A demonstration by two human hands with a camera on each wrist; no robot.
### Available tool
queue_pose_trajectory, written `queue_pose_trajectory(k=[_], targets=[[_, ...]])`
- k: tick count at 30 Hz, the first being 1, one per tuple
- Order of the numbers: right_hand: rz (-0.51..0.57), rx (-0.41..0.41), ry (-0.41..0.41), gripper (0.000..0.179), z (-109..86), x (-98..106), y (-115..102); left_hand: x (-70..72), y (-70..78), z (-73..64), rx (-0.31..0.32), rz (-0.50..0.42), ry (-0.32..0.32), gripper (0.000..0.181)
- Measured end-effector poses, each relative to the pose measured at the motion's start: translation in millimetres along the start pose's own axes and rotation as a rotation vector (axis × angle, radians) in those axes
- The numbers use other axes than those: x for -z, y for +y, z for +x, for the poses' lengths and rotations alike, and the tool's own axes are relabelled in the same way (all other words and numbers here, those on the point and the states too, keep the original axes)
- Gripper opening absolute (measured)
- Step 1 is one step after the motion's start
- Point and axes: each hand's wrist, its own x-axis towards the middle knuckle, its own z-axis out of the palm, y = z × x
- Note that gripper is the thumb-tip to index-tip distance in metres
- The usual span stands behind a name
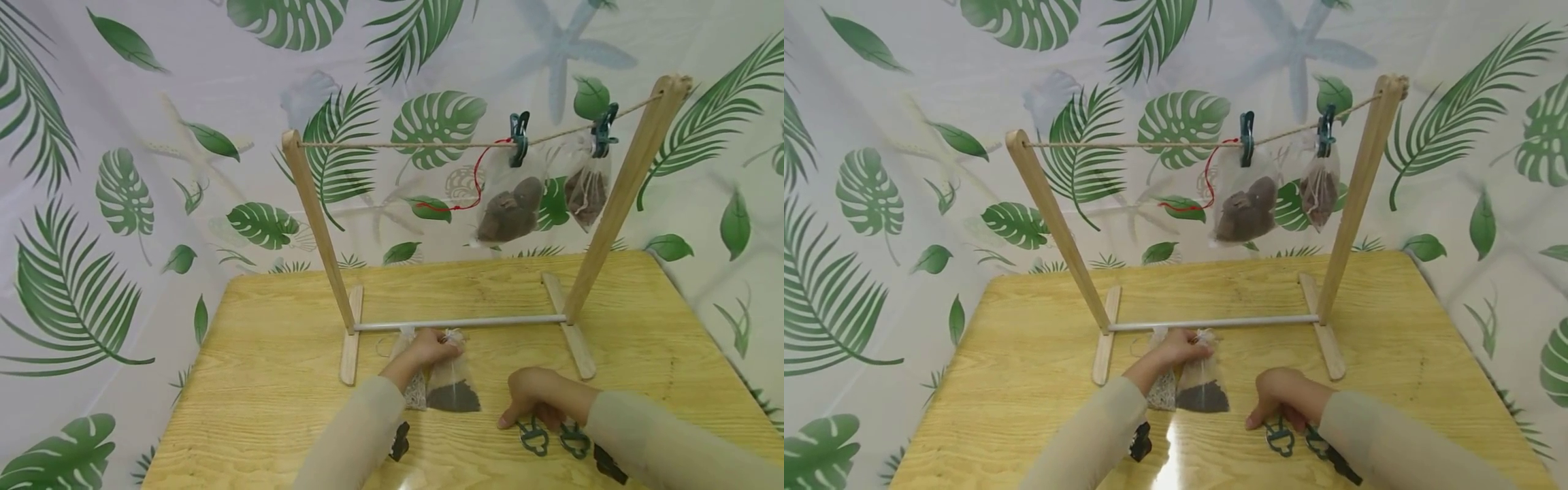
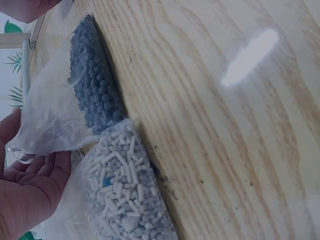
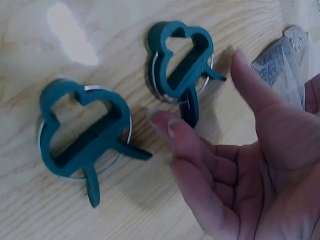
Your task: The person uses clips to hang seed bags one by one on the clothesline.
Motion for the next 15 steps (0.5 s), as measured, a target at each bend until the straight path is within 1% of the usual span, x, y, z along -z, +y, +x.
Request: queue_pose_trajectory(k=[3, 8, 12, 15], targets=[[-0.008, 0.0, 0.013, 0.069, -0.3, -1, -2, -0.7, 0.7, -1.2, -0.006, 0.009, -0.001, 0.037], [0.018, 0.006, -0.006, 0.055, -4.6, 0, -2, 0.9, 2.1, -2.9, -0.021, 0.009, -0.001, 0.031], [0.034, 0.034, -0.001, 0.045, -10.5, 0, 1, 3.7, 4.8, -4.9, -0.037, 0.002, -0.014, 0.019], [0.054, 0.067, 0.006, 0.039, -15.1, 1, 4, 5.8, 6.7, -5.7, -0.062, 0.007, -0.033, 0.019]])
